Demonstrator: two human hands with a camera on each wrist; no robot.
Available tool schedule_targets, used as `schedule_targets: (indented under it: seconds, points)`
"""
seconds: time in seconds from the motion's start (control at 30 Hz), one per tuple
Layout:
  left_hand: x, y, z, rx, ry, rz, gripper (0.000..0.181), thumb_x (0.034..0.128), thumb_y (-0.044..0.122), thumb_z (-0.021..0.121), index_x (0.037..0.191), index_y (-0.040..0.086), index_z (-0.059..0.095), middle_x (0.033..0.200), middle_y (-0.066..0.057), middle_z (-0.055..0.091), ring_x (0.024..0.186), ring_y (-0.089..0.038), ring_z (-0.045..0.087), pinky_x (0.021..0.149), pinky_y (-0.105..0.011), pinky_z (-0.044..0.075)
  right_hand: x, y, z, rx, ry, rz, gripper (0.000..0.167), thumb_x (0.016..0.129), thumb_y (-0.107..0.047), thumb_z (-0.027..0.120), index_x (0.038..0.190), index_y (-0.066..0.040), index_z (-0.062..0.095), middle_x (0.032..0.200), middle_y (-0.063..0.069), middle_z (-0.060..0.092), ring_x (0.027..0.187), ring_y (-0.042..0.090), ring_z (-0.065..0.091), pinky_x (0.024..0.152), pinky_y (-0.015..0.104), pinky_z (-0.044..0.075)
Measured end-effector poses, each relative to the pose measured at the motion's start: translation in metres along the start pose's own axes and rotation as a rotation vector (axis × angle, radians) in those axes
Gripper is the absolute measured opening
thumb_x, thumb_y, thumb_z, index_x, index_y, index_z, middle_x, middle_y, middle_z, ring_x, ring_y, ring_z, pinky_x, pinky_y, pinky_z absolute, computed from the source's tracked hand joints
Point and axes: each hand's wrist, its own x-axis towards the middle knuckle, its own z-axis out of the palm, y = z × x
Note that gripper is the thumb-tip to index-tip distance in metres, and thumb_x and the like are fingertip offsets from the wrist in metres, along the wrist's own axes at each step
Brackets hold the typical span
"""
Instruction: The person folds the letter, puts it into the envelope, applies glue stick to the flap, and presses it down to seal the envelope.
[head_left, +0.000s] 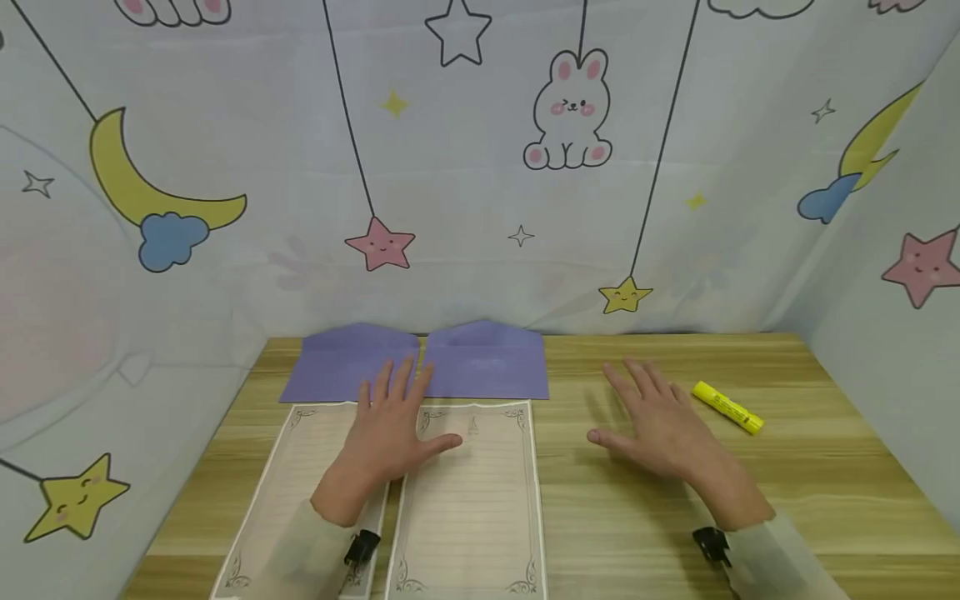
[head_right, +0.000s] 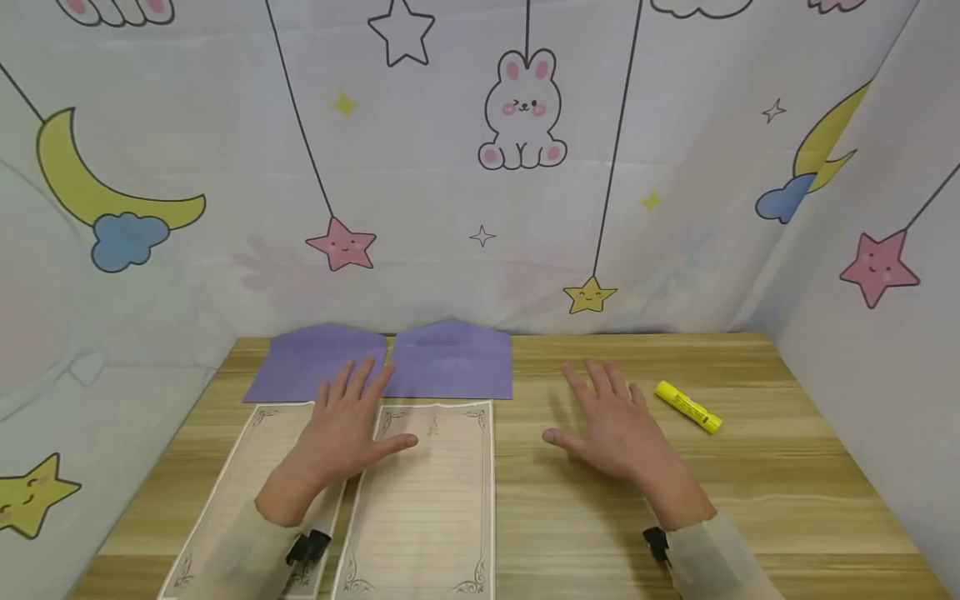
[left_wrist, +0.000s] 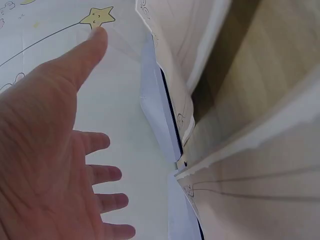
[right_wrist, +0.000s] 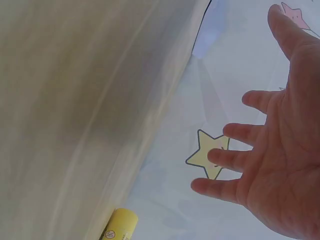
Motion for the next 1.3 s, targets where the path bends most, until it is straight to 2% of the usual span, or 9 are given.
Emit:
schedule_targets:
  seconds: [0.1,0.23,0.43,0.63,0.87,1.1,1.2,1.3]
  points:
    - [0.003,-0.002,-0.001,-0.006,-0.018,-0.005,0.111,0.0864,0.072,0.075,0.167,0.01,0.032,0.171,-0.024,0.026,0.156,-0.051,0.021,0.12,-0.074,0.021,0.003,0.0,-0.001,0.004,-0.008,-0.002,0.101,0.096,-0.072,0.062,0.171,-0.016,0.023,0.171,0.024,0.023,0.154,0.052,0.025,0.115,0.077,0.026]
    - [0.008,-0.004,-0.002,-0.015,-0.057,-0.002,0.095,0.0879,0.062,0.081,0.156,0.004,0.048,0.158,-0.025,0.044,0.146,-0.05,0.039,0.115,-0.069,0.034,0.007,-0.002,-0.002,0.026,-0.011,-0.025,0.094,0.098,-0.065,0.066,0.168,-0.013,0.031,0.164,0.026,0.038,0.147,0.052,0.037,0.112,0.075,0.034]
    - [0.015,-0.006,0.0,-0.009,-0.116,-0.004,0.072,0.0889,0.05,0.085,0.139,0.004,0.062,0.139,-0.019,0.056,0.131,-0.044,0.049,0.103,-0.064,0.046,0.013,-0.004,-0.001,0.078,-0.044,-0.061,0.08,0.099,-0.053,0.073,0.16,-0.008,0.046,0.151,0.025,0.053,0.137,0.047,0.051,0.11,0.066,0.043]
    - [0.02,-0.007,0.003,0.001,-0.174,-0.004,0.066,0.0896,0.048,0.085,0.134,0.004,0.066,0.134,-0.016,0.059,0.124,-0.041,0.051,0.1,-0.062,0.047,0.018,-0.006,0.0,0.066,-0.087,-0.072,0.073,0.1,-0.047,0.073,0.156,-0.006,0.051,0.151,0.027,0.052,0.137,0.047,0.052,0.109,0.064,0.045]
    - [0.025,-0.006,0.004,0.001,-0.222,-0.016,0.063,0.0889,0.049,0.086,0.13,0.004,0.069,0.123,-0.013,0.061,0.117,-0.038,0.052,0.098,-0.061,0.045,0.022,-0.011,0.002,0.064,-0.092,-0.083,0.072,0.101,-0.044,0.073,0.157,-0.006,0.049,0.153,0.027,0.05,0.139,0.048,0.05,0.109,0.065,0.045]
    - [0.029,-0.003,0.003,-0.024,-0.249,-0.016,0.049,0.089,0.045,0.087,0.115,0.008,0.069,0.113,-0.009,0.059,0.112,-0.035,0.05,0.096,-0.058,0.042,0.022,-0.016,0.002,0.074,-0.098,-0.093,0.072,0.101,-0.043,0.074,0.157,-0.005,0.049,0.152,0.027,0.051,0.138,0.046,0.051,0.111,0.062,0.045]
    - [0.031,-0.002,0.004,-0.052,-0.255,-0.019,0.043,0.0894,0.041,0.088,0.111,0.008,0.069,0.11,-0.008,0.061,0.111,-0.036,0.052,0.1,-0.061,0.041,0.023,-0.019,0.003,0.085,-0.1,-0.098,0.072,0.101,-0.043,0.074,0.157,-0.005,0.05,0.151,0.026,0.052,0.137,0.045,0.052,0.111,0.061,0.045]
    - [0.03,-0.001,0.005,-0.125,-0.258,-0.029,0.038,0.0907,0.034,0.087,0.11,0.007,0.068,0.107,-0.008,0.066,0.107,-0.036,0.059,0.105,-0.063,0.04,0.024,-0.022,0.006,0.111,-0.111,-0.095,0.072,0.1,-0.043,0.074,0.157,-0.006,0.05,0.151,0.025,0.052,0.137,0.044,0.053,0.111,0.061,0.045]
